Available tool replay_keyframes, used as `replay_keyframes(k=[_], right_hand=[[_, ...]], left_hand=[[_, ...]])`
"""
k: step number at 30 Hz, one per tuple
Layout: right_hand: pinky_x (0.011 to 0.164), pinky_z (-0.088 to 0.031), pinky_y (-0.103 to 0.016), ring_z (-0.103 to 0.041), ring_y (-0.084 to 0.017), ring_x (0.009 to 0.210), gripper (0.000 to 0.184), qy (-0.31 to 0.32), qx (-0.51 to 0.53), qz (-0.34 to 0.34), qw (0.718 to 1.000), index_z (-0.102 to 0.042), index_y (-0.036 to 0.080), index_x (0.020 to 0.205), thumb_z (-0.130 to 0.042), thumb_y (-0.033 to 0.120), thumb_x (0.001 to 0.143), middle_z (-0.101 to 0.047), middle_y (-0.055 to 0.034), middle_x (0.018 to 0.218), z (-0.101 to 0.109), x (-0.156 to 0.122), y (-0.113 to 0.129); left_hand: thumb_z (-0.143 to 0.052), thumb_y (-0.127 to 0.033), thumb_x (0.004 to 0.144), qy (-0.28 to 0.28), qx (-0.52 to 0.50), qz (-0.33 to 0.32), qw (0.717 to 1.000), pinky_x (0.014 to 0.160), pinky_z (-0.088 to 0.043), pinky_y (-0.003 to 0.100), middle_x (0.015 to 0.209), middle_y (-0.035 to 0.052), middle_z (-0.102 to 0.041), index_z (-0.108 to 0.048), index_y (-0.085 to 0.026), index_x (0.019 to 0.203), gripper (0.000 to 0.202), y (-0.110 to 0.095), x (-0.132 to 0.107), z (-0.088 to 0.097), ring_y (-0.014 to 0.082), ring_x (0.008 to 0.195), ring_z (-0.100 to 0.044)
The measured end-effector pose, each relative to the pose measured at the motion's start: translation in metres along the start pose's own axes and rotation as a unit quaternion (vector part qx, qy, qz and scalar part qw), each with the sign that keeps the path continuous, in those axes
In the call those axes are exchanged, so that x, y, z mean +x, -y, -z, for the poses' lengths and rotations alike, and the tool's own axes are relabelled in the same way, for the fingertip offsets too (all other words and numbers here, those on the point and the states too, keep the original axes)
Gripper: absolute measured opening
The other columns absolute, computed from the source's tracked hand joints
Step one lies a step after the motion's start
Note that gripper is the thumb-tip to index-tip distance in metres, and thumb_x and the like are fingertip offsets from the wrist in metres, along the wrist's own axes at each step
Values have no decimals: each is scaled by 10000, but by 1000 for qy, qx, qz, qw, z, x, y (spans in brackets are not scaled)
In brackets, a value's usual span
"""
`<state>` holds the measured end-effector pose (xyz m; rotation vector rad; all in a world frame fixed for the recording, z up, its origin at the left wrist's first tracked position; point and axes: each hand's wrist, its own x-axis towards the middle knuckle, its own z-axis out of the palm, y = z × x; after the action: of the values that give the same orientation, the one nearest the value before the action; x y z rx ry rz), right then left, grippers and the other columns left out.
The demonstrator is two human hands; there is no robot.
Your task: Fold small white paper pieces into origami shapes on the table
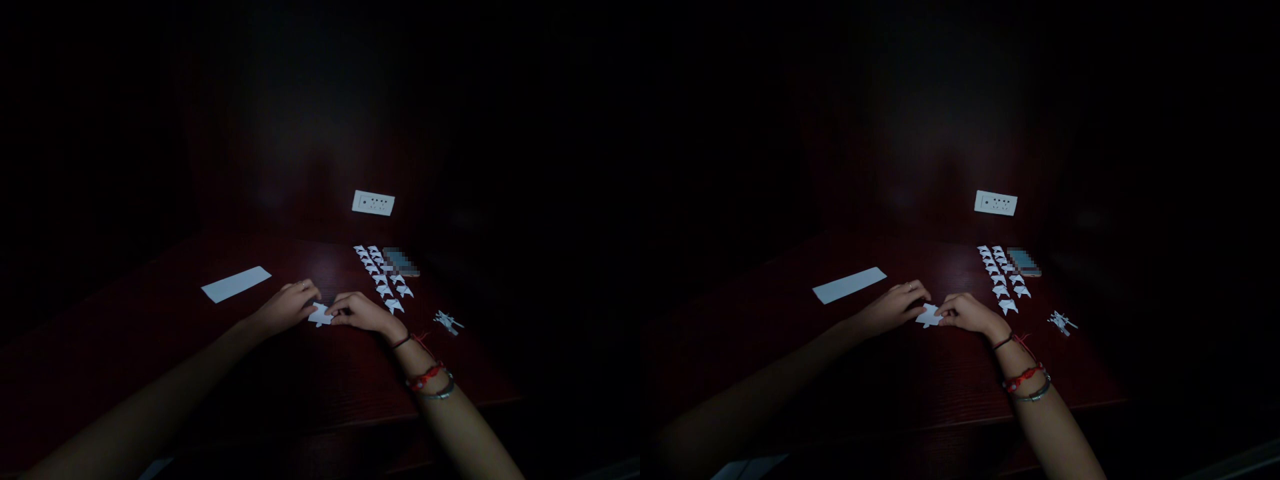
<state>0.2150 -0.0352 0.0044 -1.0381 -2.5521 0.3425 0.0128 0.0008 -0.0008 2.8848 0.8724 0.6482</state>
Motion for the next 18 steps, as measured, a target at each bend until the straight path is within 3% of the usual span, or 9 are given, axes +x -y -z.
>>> replay_keyframes(k=[4,12,18], right_hand=[[638,-372,-187,-503,-96,694,248,10,-21,3,1000,-614,178,920,-549,303,716,-558,-19,769,1,0,0],[696,-377,-206,-516,-106,763,211,-1,-50,37,998,-620,191,900,-508,288,750,-560,-26,854,2,1,10],[676,-380,-196,-522,-101,738,227,19,-49,46,998,-604,160,902,-493,298,760,-573,-29,823,1,2,14]], left_hand=[[-428,-291,802,91,-23,-82,992,752,-330,239,933,5,-506,-527,-229,941,181,-2,-4,9,149,874,-475],[-427,-234,803,108,-44,-84,990,790,-330,251,989,-3,-528,-532,-250,980,207,-2,-5,14,144,902,-489],[-400,-140,793,156,-64,-90,982,902,-275,275,1163,-46,-465,-458,-311,1102,358,1,-13,25,141,1091,-377]])
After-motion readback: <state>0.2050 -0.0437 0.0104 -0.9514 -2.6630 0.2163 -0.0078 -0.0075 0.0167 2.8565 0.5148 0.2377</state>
